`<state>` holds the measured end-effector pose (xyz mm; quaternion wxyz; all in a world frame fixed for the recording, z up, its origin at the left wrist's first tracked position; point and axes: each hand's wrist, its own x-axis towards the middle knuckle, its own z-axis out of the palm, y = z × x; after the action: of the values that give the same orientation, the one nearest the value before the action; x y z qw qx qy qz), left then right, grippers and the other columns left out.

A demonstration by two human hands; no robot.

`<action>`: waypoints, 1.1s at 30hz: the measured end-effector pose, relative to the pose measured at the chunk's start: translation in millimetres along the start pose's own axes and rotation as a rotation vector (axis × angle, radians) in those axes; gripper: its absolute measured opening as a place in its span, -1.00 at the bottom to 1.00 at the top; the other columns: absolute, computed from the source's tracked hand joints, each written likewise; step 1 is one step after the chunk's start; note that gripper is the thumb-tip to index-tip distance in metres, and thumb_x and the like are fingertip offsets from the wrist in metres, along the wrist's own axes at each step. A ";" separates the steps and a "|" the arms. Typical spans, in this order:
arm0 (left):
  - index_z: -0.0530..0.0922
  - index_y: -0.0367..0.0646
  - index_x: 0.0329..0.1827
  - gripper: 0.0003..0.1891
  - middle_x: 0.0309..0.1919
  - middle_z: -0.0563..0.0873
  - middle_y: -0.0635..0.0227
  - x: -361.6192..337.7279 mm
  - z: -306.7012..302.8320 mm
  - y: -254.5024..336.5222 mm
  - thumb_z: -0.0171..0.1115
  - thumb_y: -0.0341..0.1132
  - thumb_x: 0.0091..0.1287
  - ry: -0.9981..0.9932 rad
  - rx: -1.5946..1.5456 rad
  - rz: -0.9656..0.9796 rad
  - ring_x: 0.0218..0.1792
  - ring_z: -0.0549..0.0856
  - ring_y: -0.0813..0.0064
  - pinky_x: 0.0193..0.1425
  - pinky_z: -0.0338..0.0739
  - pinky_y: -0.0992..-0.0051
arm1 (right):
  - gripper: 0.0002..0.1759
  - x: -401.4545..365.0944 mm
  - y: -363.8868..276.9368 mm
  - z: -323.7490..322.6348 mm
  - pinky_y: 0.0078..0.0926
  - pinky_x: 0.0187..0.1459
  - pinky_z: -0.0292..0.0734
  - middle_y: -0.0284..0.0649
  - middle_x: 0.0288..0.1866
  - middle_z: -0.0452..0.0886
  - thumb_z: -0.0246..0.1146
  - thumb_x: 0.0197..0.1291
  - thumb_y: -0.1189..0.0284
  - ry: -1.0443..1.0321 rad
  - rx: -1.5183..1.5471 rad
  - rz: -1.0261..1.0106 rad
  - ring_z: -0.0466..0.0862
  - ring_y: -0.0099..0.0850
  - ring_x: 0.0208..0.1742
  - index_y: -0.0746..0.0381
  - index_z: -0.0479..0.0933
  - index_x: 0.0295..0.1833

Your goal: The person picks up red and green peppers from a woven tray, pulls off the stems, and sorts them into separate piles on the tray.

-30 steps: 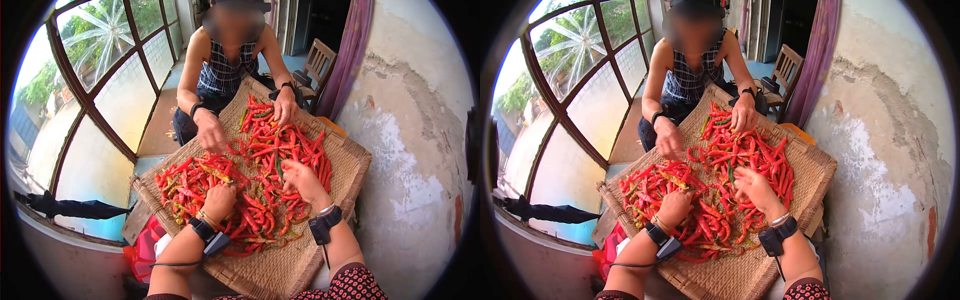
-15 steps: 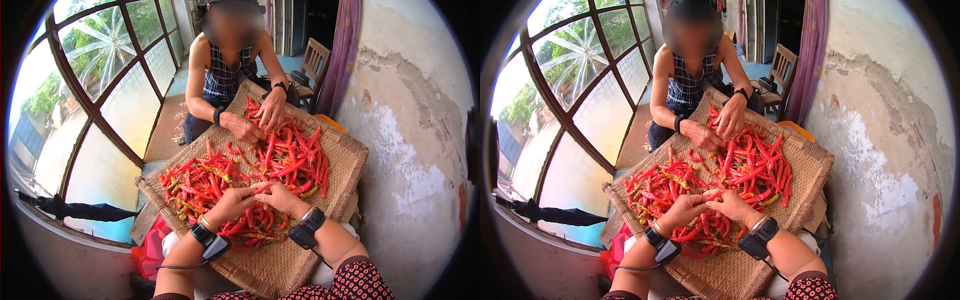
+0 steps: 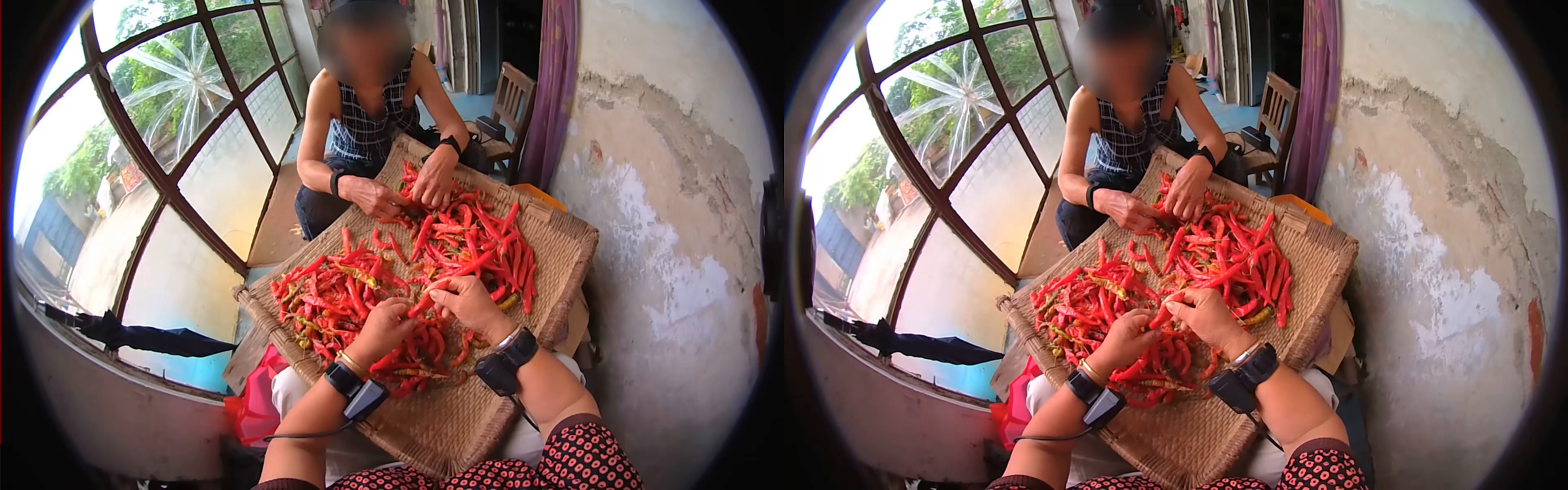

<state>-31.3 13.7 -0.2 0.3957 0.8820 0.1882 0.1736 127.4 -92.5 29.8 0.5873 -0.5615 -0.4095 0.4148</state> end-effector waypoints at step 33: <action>0.52 -0.21 -0.11 -0.84 -0.37 0.63 0.44 32.2 -20.2 -4.0 0.00 -0.48 0.33 0.124 -0.867 -0.351 -0.38 0.63 0.68 -0.26 0.57 0.67 | -0.76 12.8 0.1 -42.5 -0.76 -0.55 0.41 -0.31 -0.40 0.57 0.08 0.24 0.42 0.233 0.494 0.029 0.54 -0.66 -0.52 0.30 0.42 -0.03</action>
<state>-13.3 44.0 14.4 0.7388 0.5784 0.2678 0.2190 171.8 -93.9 28.4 0.7436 -0.4508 -0.2174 0.4433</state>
